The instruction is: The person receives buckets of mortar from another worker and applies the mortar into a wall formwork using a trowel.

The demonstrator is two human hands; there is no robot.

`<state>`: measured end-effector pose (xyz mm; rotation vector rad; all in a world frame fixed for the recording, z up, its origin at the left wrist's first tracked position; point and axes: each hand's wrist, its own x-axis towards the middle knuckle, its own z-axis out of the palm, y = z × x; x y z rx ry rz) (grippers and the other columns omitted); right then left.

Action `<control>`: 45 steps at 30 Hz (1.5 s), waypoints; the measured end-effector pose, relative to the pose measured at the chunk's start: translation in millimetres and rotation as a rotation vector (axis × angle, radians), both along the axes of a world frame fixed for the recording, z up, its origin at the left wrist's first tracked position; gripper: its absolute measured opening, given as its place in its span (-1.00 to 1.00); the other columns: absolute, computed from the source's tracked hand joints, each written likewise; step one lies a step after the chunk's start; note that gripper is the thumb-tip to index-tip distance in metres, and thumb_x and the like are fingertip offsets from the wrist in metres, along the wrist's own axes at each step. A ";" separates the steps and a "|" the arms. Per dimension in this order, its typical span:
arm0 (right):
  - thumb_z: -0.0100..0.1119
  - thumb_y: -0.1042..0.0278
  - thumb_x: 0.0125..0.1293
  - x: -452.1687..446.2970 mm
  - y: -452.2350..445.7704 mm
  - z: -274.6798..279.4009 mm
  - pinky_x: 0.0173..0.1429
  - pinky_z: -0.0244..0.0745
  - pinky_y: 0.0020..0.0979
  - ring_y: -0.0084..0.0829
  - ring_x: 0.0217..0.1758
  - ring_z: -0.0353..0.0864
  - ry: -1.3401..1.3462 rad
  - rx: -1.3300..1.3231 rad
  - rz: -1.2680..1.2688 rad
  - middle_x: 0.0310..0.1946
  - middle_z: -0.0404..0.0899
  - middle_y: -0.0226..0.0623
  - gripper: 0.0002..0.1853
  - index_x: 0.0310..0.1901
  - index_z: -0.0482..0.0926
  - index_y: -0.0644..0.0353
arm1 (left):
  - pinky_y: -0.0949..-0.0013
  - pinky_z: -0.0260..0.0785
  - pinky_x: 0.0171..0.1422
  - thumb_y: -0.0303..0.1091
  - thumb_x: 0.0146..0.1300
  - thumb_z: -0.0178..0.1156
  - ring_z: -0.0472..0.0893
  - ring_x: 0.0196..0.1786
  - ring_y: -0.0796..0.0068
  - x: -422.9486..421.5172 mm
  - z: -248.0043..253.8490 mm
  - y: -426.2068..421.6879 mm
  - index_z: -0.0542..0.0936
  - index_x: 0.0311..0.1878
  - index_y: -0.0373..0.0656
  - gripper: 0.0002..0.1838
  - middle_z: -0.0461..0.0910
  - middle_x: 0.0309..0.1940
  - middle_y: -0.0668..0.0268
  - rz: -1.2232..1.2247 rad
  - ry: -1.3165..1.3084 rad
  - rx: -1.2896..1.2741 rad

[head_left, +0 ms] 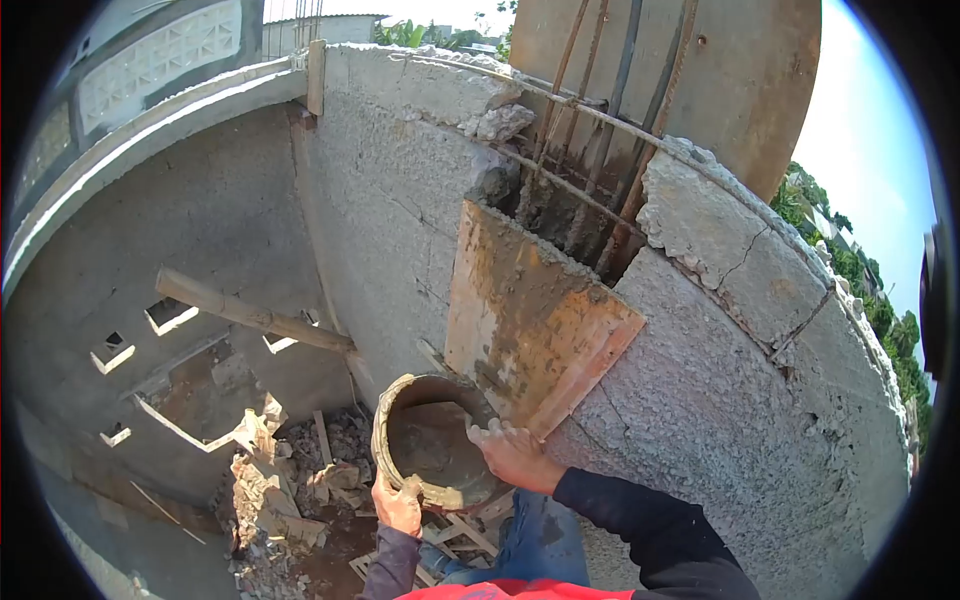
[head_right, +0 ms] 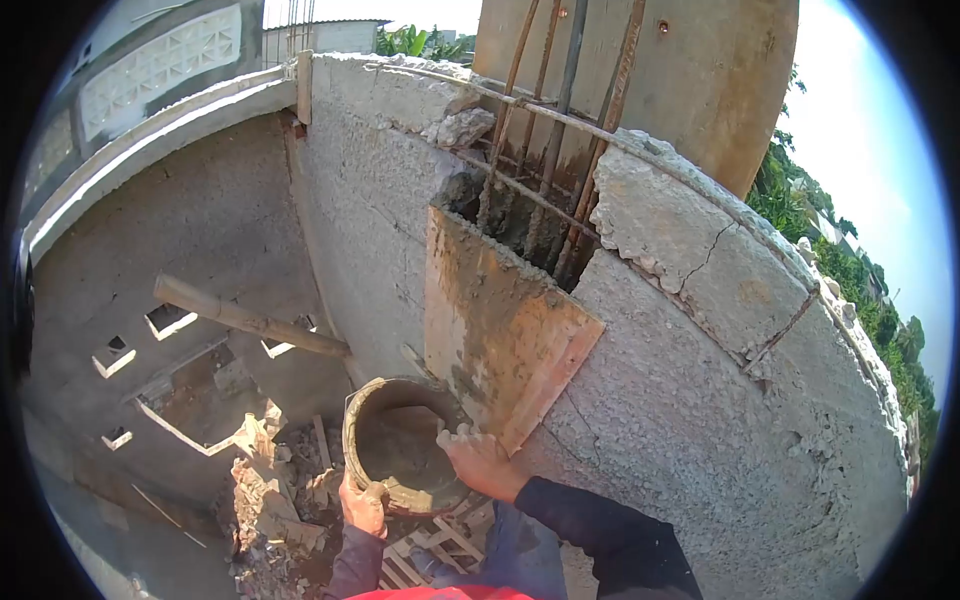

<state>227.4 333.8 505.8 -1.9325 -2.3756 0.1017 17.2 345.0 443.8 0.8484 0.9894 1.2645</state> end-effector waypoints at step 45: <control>0.05 0.20 0.45 80.5 -34.7 280.4 -0.67 0.43 -0.60 -0.58 -0.73 0.51 1.464 -0.172 -0.334 -0.54 0.55 -0.27 -0.70 -0.02 0.48 0.29 | 0.28 0.59 -0.04 -0.71 -0.07 0.04 0.64 -0.15 0.36 -39.6 13.9 -0.8 0.38 0.27 -0.15 -0.30 0.59 -0.10 0.26 0.024 -0.230 -0.237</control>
